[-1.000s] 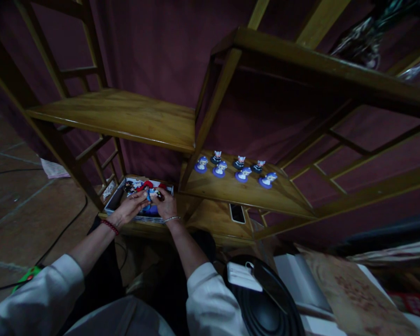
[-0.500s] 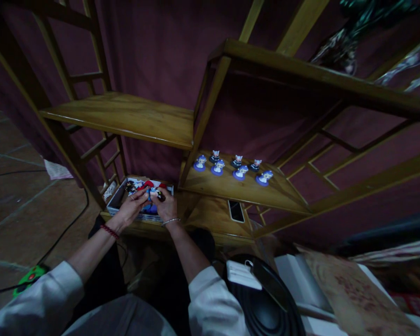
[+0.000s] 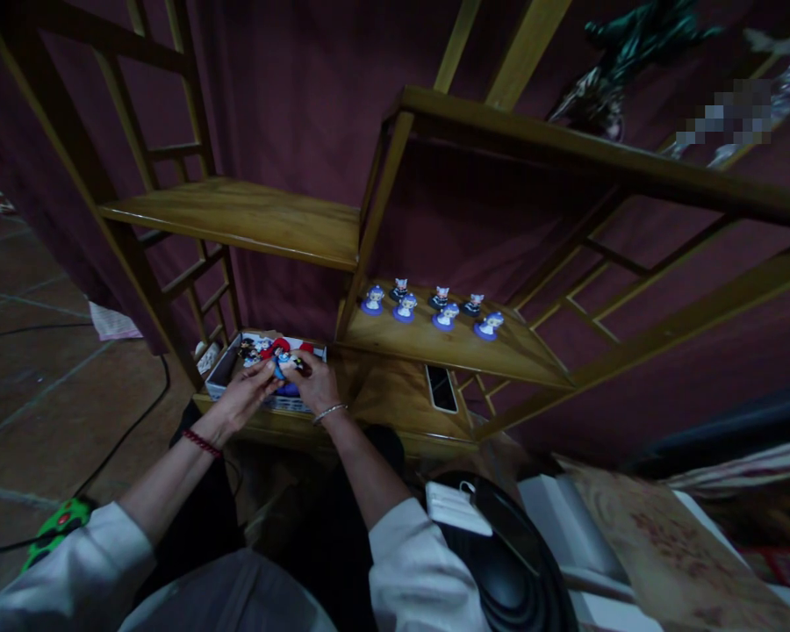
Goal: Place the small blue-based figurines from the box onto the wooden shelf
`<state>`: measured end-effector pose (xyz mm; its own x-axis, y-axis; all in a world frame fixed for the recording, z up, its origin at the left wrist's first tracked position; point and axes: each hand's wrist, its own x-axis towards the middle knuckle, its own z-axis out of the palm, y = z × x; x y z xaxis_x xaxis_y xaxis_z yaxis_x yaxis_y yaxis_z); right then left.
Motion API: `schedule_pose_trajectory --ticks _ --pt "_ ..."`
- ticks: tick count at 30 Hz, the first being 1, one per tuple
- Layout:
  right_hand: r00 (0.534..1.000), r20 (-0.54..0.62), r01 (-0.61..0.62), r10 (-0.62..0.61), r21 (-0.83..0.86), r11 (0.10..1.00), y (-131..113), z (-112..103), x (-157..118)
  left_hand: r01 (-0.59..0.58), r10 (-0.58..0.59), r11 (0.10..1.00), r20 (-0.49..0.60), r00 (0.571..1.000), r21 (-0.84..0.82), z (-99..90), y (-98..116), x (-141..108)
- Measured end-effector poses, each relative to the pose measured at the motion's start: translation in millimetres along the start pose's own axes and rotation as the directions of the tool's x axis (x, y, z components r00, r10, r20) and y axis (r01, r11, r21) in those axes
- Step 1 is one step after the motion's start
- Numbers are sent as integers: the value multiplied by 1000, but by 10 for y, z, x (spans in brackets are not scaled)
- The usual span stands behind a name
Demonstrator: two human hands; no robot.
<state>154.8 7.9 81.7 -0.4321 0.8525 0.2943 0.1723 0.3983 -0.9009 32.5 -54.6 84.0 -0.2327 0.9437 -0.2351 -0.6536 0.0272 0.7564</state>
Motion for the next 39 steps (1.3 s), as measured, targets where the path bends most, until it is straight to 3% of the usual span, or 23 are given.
schedule_pose_trajectory --ticks 13,28,39 --pt "992 115 51 -44 -62 997 -116 -75 -78 -5 8 986 20 1000 -165 -21 -88 -168" --pt "997 72 12 -10 -25 1000 -154 -99 -89 1 10 987 70 998 -161 6 -1 -325" --pt "999 42 -18 19 -36 999 -167 -115 -83 -71 82 990 81 993 -123 33 -3 -371"
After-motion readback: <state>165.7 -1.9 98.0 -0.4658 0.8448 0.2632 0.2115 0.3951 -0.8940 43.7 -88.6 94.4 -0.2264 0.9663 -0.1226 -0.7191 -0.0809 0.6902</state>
